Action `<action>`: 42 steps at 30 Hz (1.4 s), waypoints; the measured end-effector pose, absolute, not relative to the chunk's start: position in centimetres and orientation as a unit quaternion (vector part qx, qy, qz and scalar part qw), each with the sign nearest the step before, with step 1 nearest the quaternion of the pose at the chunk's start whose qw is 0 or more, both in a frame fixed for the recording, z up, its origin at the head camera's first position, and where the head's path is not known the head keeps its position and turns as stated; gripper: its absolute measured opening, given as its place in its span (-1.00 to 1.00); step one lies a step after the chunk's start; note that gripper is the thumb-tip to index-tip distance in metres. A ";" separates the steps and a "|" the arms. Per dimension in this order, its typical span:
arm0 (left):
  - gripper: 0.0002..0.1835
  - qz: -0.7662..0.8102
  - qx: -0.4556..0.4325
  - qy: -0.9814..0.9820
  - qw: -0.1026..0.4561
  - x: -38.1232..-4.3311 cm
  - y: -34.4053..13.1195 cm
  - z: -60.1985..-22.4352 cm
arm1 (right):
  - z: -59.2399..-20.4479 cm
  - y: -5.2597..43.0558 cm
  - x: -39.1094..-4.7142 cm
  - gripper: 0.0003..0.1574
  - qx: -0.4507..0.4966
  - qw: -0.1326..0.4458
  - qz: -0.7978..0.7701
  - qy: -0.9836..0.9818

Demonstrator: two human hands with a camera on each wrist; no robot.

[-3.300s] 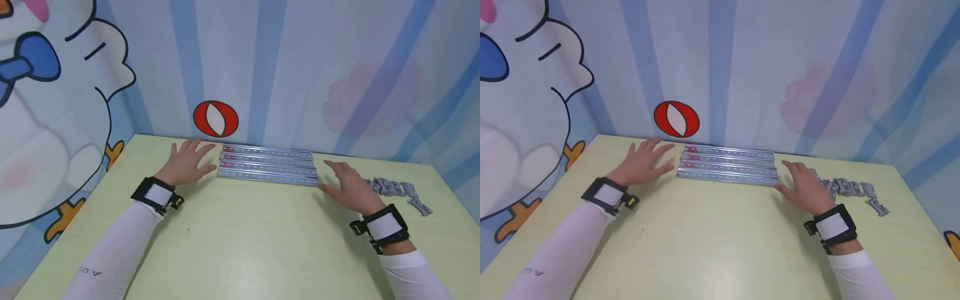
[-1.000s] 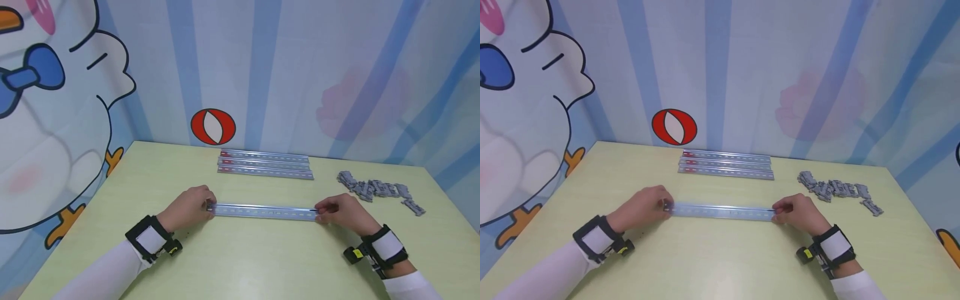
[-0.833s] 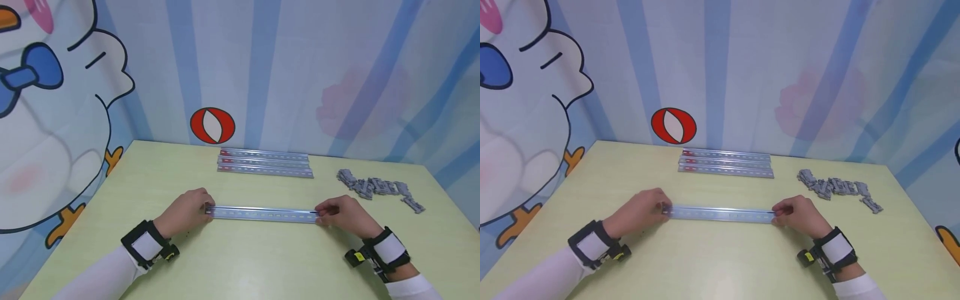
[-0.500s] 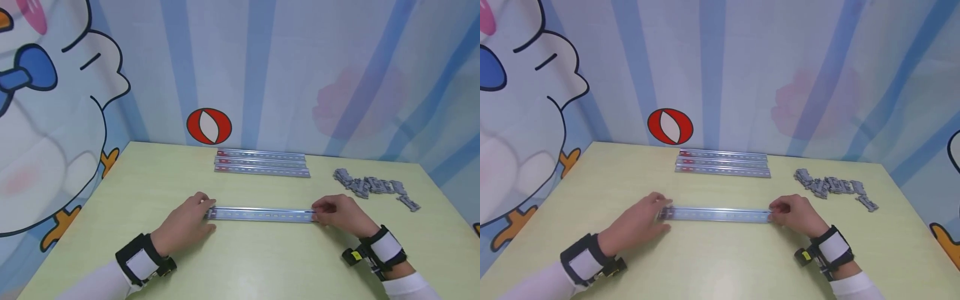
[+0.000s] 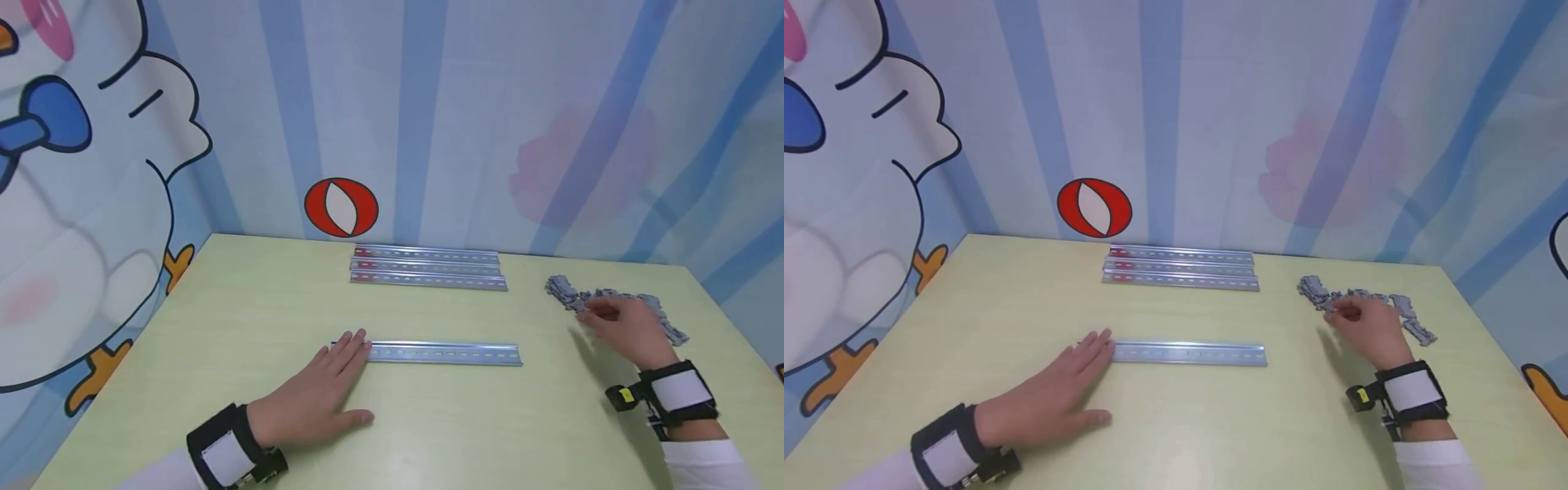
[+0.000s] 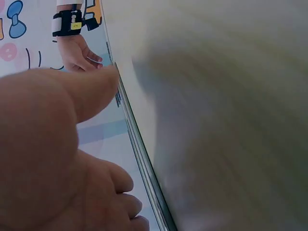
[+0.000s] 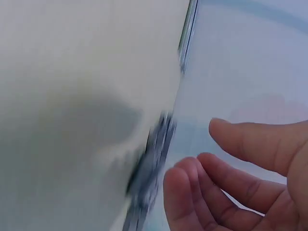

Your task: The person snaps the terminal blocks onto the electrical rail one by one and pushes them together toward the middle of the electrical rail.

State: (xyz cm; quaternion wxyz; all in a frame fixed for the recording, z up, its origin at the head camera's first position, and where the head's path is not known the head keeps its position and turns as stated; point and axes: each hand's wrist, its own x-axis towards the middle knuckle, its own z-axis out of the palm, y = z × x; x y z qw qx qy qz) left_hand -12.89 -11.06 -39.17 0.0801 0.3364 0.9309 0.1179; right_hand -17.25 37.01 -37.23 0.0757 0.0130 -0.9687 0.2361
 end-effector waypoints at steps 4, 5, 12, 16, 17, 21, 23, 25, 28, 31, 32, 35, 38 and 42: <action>0.02 0.112 0.345 0.926 0.101 -12.9 -11.2 -39.4 | -37.5 41.0 -17.2 -0.42 -0.054 0.116 0.186 -0.974; 0.03 0.112 0.346 0.925 0.106 -13.0 -11.3 -39.4 | -37.5 42.0 -17.2 -0.39 -0.071 0.117 0.176 -0.975; 0.08 0.107 0.341 0.921 0.156 -13.3 -11.3 -39.5 | -38.3 46.0 -17.2 -0.20 -0.188 0.018 0.122 -0.974; 0.09 0.099 0.339 0.921 0.163 -13.3 -11.3 -39.7 | -38.7 46.9 -17.4 -0.14 -0.201 -0.031 0.117 -0.972; 0.09 0.097 0.339 0.922 0.162 -13.2 -11.3 -39.7 | -38.7 47.0 -17.4 -0.15 -0.196 -0.034 0.118 -0.973; 0.07 0.092 0.341 0.922 0.157 -13.2 -11.3 -39.6 | -38.8 47.2 -17.4 -0.27 -0.175 -0.020 0.108 -0.978; 0.07 0.091 0.343 0.922 0.154 -13.2 -11.2 -39.4 | -38.9 47.1 -17.3 -0.37 -0.163 0.000 0.102 -0.981; 0.06 0.090 0.344 0.922 0.153 -13.2 -11.1 -39.3 | -38.9 47.1 -17.3 -0.44 -0.157 0.017 0.100 -0.982; 0.06 0.088 0.345 0.922 0.150 -13.2 -11.0 -39.2 | -39.0 46.9 -17.2 -0.50 -0.156 0.033 0.111 -0.981; 0.05 0.085 0.348 0.923 0.144 -13.2 -10.9 -39.2 | -39.1 46.9 -17.1 -0.46 -0.165 0.033 0.132 -0.977; 0.05 0.084 0.348 0.923 0.143 -13.1 -10.9 -39.2 | -39.1 46.9 -17.1 -0.44 -0.168 0.031 0.140 -0.975; 0.05 0.083 0.349 0.923 0.140 -13.1 -10.9 -39.3 | -39.3 47.0 -17.2 -0.32 -0.179 0.020 0.153 -0.972; 0.05 0.081 0.349 0.923 0.138 -13.1 -10.9 -39.3 | -39.6 47.4 -17.6 -0.21 -0.187 0.014 0.159 -0.969; 0.05 0.081 0.351 0.923 0.133 -13.0 -10.9 -39.3 | -39.7 47.6 -18.1 -0.35 -0.167 0.022 0.169 -0.971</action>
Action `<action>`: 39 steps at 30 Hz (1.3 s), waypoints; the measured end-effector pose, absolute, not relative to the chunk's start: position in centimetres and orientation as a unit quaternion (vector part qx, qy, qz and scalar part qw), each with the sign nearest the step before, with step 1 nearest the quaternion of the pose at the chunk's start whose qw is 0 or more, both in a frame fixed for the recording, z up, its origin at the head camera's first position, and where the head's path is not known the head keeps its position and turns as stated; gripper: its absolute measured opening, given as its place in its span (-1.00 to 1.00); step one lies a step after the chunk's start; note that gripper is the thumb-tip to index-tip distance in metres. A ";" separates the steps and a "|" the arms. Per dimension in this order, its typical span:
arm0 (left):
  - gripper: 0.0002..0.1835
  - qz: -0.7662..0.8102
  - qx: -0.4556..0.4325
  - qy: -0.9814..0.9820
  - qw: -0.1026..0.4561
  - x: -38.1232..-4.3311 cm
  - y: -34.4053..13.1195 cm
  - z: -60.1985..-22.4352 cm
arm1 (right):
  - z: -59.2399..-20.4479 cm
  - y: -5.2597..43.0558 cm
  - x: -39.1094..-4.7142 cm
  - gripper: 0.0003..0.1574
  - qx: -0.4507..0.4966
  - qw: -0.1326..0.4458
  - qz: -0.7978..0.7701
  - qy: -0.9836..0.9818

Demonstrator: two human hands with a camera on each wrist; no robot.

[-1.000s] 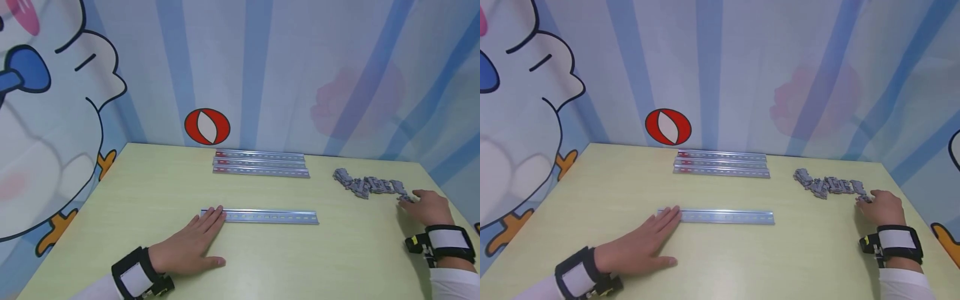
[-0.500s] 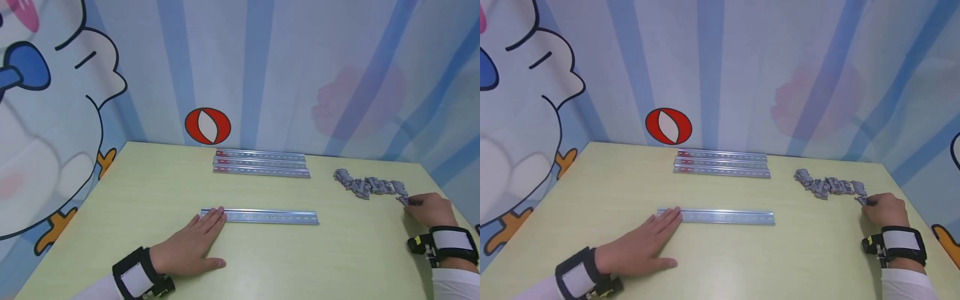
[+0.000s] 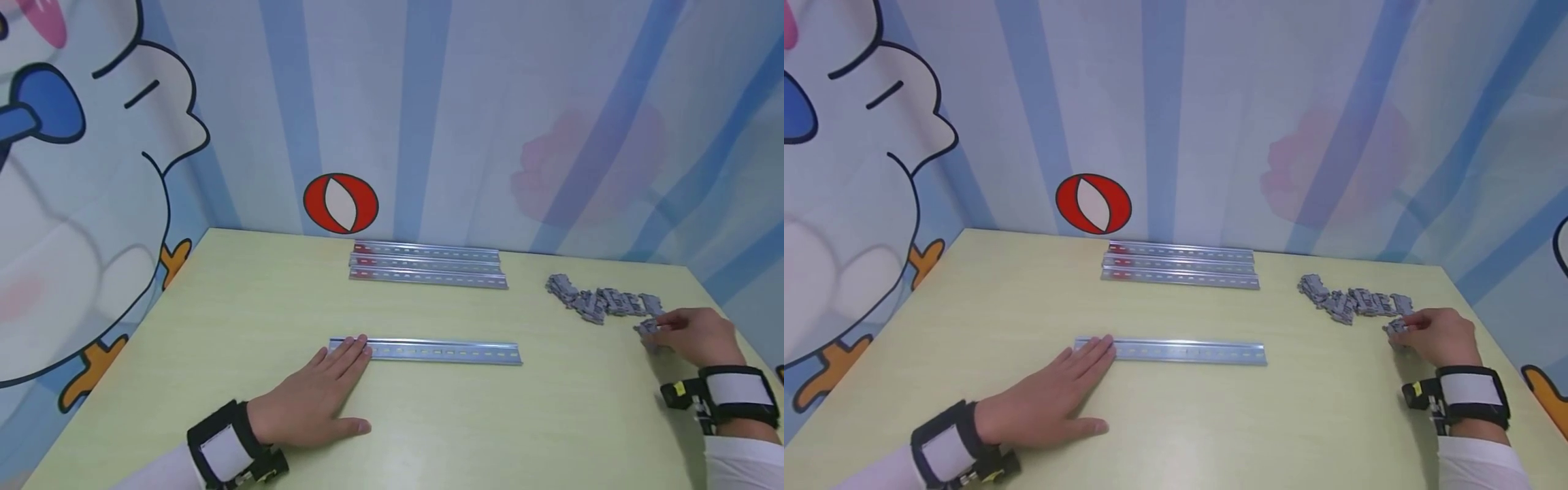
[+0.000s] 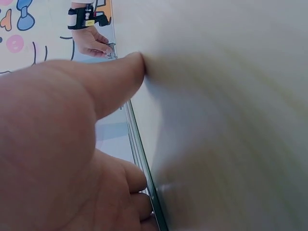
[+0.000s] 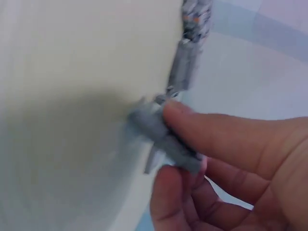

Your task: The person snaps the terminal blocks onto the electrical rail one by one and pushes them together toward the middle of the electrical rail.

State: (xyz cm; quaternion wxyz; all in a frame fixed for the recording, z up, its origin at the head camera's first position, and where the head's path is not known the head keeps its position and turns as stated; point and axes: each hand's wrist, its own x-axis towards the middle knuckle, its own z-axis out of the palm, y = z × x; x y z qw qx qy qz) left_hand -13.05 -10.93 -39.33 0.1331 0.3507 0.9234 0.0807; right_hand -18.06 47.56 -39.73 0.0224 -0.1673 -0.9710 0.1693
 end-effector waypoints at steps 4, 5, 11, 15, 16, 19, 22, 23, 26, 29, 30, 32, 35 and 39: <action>0.04 0.080 0.350 0.924 0.130 -13.0 -11.0 -39.3 | -38.4 46.1 -17.8 -0.60 -0.121 0.011 0.173 -0.977; 0.04 0.079 0.350 0.924 0.129 -13.0 -11.0 -39.3 | -37.9 45.5 -17.6 -0.63 -0.109 0.010 0.172 -0.979; 0.04 0.079 0.349 0.925 0.129 -12.9 -11.1 -39.2 | -34.9 41.5 -16.6 -0.49 -0.036 0.002 0.192 -0.981; 0.04 0.081 0.350 0.925 0.124 -12.8 -11.1 -39.2 | -33.6 38.6 -16.2 -0.37 0.011 0.014 0.198 -0.980; 0.04 0.080 0.351 0.925 0.123 -12.8 -11.1 -39.3 | -33.3 37.8 -16.1 -0.38 0.019 0.020 0.197 -0.980; 0.05 0.080 0.351 0.925 0.119 -12.8 -11.1 -39.5 | -32.7 35.3 -15.8 -0.49 0.038 0.033 0.203 -0.978; 0.05 0.079 0.352 0.926 0.115 -12.8 -11.2 -39.7 | -32.5 33.1 -15.5 -0.61 0.059 0.039 0.213 -0.974; 0.05 0.079 0.352 0.925 0.115 -12.9 -11.2 -39.7 | -32.6 32.4 -15.4 -0.66 0.067 0.039 0.217 -0.973; 0.06 0.078 0.354 0.925 0.113 -12.9 -11.2 -39.8 | -33.0 30.6 -15.3 -0.72 0.088 0.036 0.226 -0.970; 0.06 0.077 0.357 0.924 0.115 -13.0 -11.3 -39.9 | -33.5 29.4 -15.3 -0.73 0.097 0.023 0.232 -0.968; 0.06 0.076 0.357 0.924 0.116 -13.1 -11.3 -39.9 | -33.7 29.1 -15.3 -0.72 0.097 0.018 0.233 -0.967; 0.06 0.076 0.358 0.923 0.118 -13.1 -11.3 -39.9 | -34.2 28.6 -15.4 -0.71 0.094 0.003 0.234 -0.968; 0.06 0.077 0.358 0.923 0.121 -13.1 -11.2 -39.9 | -34.9 28.1 -15.6 -0.69 0.089 -0.015 0.235 -0.968; 0.06 0.080 0.357 0.922 0.124 -13.0 -11.2 -39.7 | -35.6 27.6 -15.6 -0.69 0.079 -0.030 0.234 -0.968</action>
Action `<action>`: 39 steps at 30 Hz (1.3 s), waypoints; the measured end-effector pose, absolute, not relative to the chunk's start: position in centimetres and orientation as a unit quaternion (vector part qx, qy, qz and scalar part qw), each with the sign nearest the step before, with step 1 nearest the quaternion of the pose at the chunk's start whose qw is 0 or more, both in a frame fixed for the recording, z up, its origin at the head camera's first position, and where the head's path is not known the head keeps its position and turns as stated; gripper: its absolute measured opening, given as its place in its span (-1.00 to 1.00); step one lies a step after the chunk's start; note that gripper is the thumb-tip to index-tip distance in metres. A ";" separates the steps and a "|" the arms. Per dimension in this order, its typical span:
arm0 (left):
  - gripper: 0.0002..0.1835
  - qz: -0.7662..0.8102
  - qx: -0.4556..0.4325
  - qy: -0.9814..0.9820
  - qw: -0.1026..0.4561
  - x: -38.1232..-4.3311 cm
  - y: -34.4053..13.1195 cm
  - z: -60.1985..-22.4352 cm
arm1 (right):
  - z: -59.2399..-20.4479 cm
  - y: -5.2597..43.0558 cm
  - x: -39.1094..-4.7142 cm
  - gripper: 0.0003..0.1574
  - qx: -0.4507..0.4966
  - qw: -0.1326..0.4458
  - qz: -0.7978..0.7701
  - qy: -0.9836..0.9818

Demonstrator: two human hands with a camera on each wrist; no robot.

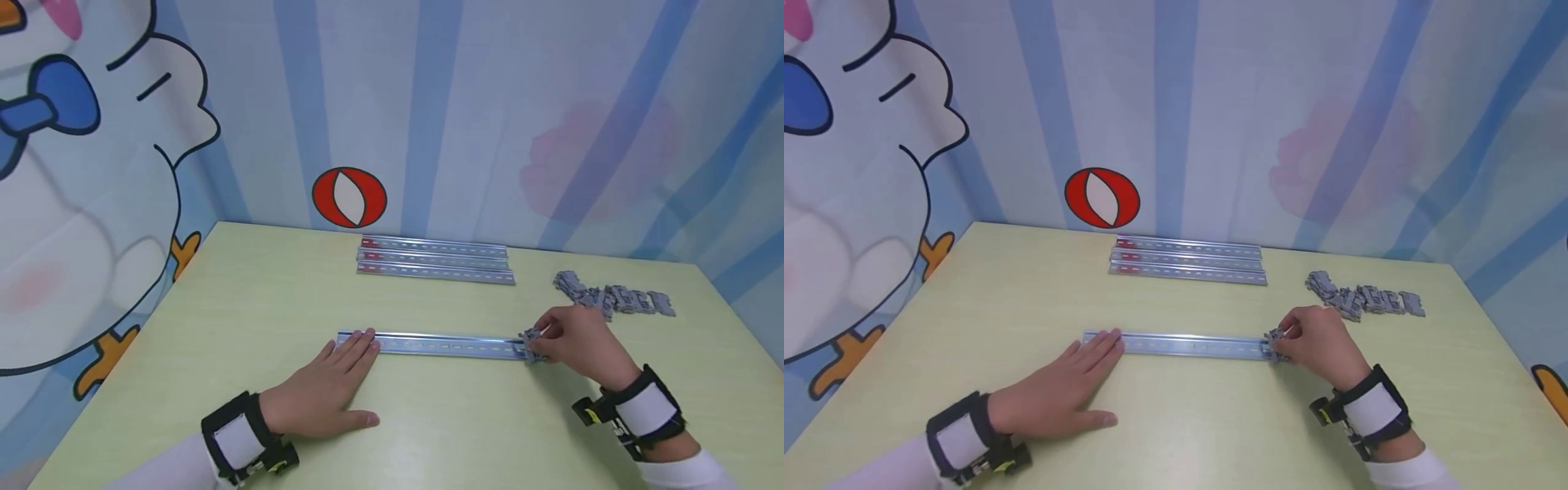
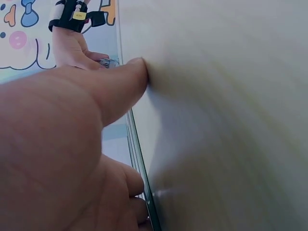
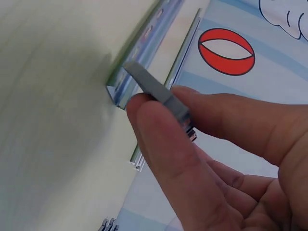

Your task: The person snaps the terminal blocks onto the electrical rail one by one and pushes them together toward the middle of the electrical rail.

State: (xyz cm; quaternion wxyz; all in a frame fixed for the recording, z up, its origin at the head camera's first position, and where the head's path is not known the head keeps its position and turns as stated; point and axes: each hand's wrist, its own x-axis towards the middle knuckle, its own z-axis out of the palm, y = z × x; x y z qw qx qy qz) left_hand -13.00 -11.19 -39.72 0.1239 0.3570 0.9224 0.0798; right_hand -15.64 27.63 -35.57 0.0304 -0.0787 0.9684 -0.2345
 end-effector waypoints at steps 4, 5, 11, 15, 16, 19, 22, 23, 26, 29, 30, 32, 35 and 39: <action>0.06 0.079 0.355 0.923 0.126 -13.0 -11.1 -39.6 | -36.0 27.2 -15.7 -0.68 -0.065 0.042 -0.236 0.969; 0.06 0.080 0.354 0.923 0.127 -13.0 -11.1 -39.6 | -36.1 27.1 -15.7 -0.68 -0.063 0.042 -0.234 0.969; 0.06 0.080 0.350 0.923 0.138 -13.1 -11.2 -39.6 | -36.1 26.4 -15.7 -0.69 -0.048 0.030 -0.214 0.975; 0.06 0.077 0.350 0.923 0.139 -13.1 -11.2 -39.6 | -35.8 25.8 -15.7 -0.71 -0.043 0.022 -0.197 0.979; 0.06 0.079 0.350 0.923 0.139 -13.1 -11.2 -39.6 | -35.8 25.7 -15.8 -0.71 -0.043 0.022 -0.194 0.980; 0.06 0.085 0.353 0.921 0.140 -13.1 -11.2 -39.4 | -35.6 25.5 -15.8 -0.73 -0.042 0.027 -0.193 0.980; 0.05 0.088 0.356 0.920 0.140 -13.0 -11.2 -39.3 | -35.6 25.6 -15.9 -0.75 -0.041 0.034 -0.205 0.977; 0.05 0.088 0.356 0.920 0.140 -13.0 -11.2 -39.2 | -35.5 25.6 -15.9 -0.75 -0.042 0.036 -0.209 0.976; 0.05 0.085 0.357 0.920 0.139 -13.1 -11.2 -39.1 | -35.5 25.7 -16.3 -0.78 -0.048 0.042 -0.217 0.974; 0.05 0.085 0.355 0.920 0.141 -13.1 -11.3 -39.0 | -35.5 25.7 -16.8 -0.81 -0.049 0.052 -0.220 0.973; 0.05 0.085 0.355 0.920 0.142 -13.1 -11.3 -39.0 | -35.5 25.6 -16.9 -0.82 -0.047 0.056 -0.220 0.973; 0.05 0.085 0.353 0.921 0.143 -13.1 -11.4 -39.0 | -35.5 25.6 -17.3 -0.85 -0.043 0.067 -0.223 0.971; 0.05 0.084 0.353 0.921 0.141 -13.1 -11.4 -39.0 | -35.5 25.5 -17.6 -0.88 -0.041 0.083 -0.229 0.969; 0.05 0.086 0.357 0.920 0.139 -13.0 -11.2 -39.0 | -35.5 25.7 -17.6 -0.87 -0.031 0.098 -0.236 0.966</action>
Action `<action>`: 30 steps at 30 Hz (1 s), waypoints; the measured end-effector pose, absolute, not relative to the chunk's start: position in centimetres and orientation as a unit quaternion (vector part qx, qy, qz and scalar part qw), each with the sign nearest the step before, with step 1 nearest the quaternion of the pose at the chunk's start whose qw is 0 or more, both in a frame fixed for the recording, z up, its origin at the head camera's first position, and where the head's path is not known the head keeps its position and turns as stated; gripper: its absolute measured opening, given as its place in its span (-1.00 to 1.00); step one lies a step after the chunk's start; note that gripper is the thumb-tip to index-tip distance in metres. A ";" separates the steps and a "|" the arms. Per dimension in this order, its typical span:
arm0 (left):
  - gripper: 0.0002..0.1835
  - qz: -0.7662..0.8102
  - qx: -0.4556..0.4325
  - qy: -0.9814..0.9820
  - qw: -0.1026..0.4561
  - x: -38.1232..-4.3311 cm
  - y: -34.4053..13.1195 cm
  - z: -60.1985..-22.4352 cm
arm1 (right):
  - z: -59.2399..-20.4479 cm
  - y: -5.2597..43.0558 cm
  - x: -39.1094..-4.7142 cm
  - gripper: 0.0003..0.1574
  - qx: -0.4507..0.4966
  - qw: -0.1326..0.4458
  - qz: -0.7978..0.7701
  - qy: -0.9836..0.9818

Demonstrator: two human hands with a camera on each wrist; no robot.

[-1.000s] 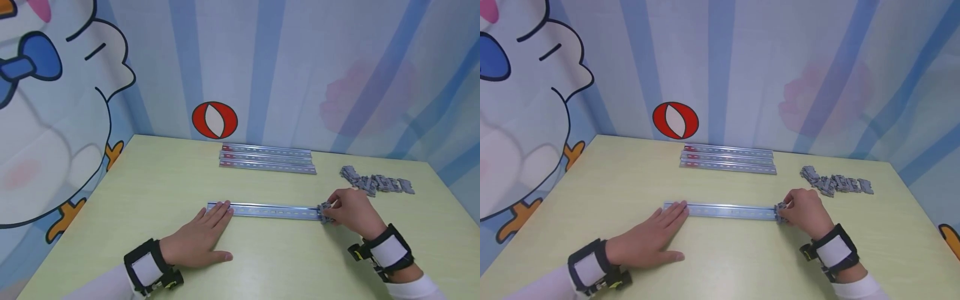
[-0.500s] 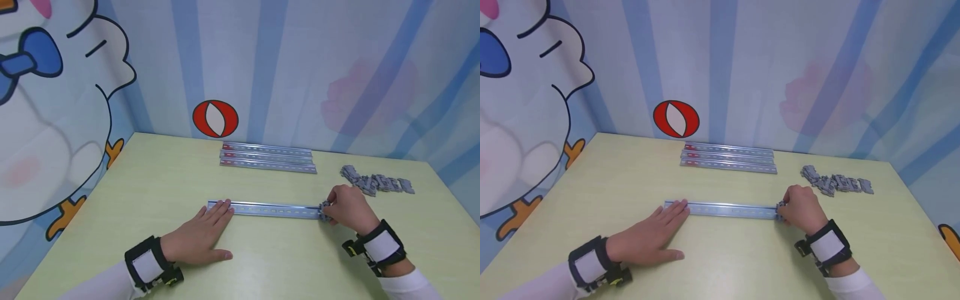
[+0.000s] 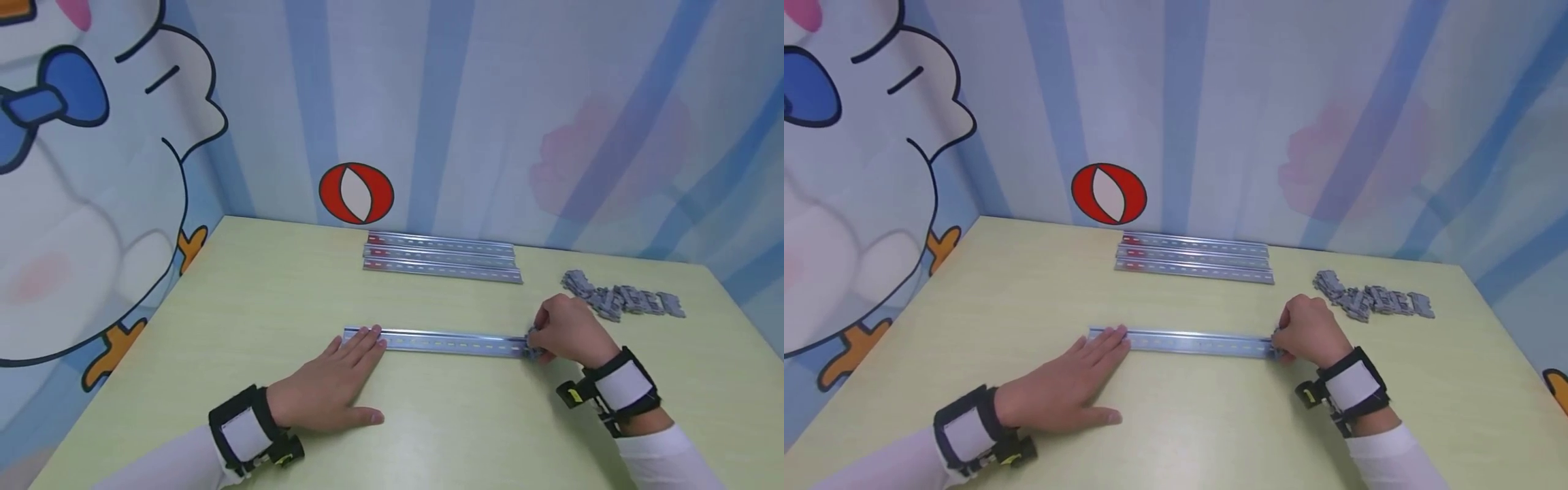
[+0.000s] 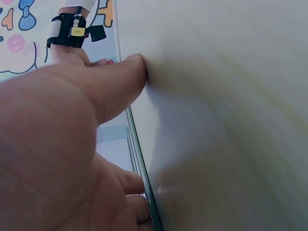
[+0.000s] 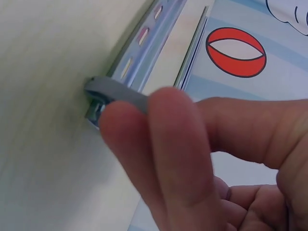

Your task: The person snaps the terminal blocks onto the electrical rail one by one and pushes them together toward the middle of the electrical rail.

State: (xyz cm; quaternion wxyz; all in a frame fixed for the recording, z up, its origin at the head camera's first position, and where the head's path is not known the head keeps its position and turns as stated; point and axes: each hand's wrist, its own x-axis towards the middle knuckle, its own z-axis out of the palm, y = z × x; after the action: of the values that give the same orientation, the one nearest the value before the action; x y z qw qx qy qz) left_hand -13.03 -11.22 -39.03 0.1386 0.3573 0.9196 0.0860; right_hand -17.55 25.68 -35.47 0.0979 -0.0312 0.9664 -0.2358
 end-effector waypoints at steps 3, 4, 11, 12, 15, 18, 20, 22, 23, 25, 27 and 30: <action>0.05 0.084 0.360 0.920 0.134 -12.9 -11.1 -39.0 | -35.3 26.0 -17.2 -0.80 -0.023 0.105 -0.245 0.964; 0.05 0.081 0.360 0.920 0.131 -12.9 -11.1 -39.0 | -35.2 26.1 -17.0 -0.77 -0.023 0.107 -0.248 0.963; 0.06 0.069 0.357 0.923 0.123 -13.0 -11.3 -39.3 | -34.6 26.6 -16.7 -0.65 -0.042 0.102 -0.249 0.962; 0.06 0.067 0.357 0.923 0.124 -13.0 -11.4 -39.4 | -34.6 26.6 -16.7 -0.66 -0.042 0.103 -0.253 0.961; 0.07 0.063 0.357 0.923 0.128 -13.1 -11.4 -39.6 | -35.0 26.9 -16.8 -0.68 -0.037 0.108 -0.275 0.955; 0.07 0.064 0.357 0.922 0.134 -13.2 -11.3 -39.7 | -35.4 27.1 -17.0 -0.69 -0.023 0.112 -0.290 0.950; 0.07 0.067 0.357 0.922 0.138 -13.2 -11.3 -39.7 | -35.6 27.2 -17.1 -0.69 -0.018 0.115 -0.299 0.947; 0.07 0.071 0.357 0.921 0.139 -13.2 -11.4 -39.6 | -35.7 27.2 -17.1 -0.69 -0.016 0.116 -0.311 0.943; 0.06 0.071 0.357 0.921 0.140 -13.2 -11.3 -39.6 | -35.7 27.2 -17.1 -0.69 -0.016 0.115 -0.316 0.942; 0.06 0.072 0.358 0.920 0.141 -13.2 -11.3 -39.6 | -35.8 27.1 -17.1 -0.69 -0.018 0.111 -0.329 0.938; 0.06 0.070 0.359 0.920 0.140 -13.2 -11.3 -39.5 | -35.9 26.9 -17.1 -0.71 -0.018 0.105 -0.338 0.935; 0.06 0.070 0.363 0.919 0.137 -13.1 -11.3 -39.4 | -36.0 26.3 -17.2 -0.73 -0.019 0.098 -0.343 0.934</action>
State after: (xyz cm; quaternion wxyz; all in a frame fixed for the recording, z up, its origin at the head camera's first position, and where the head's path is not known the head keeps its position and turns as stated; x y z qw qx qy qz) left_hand -13.10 -11.34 -39.44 0.1372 0.3627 0.9191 0.0697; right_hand -17.21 26.33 -35.98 0.0984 -0.0187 0.9339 -0.3432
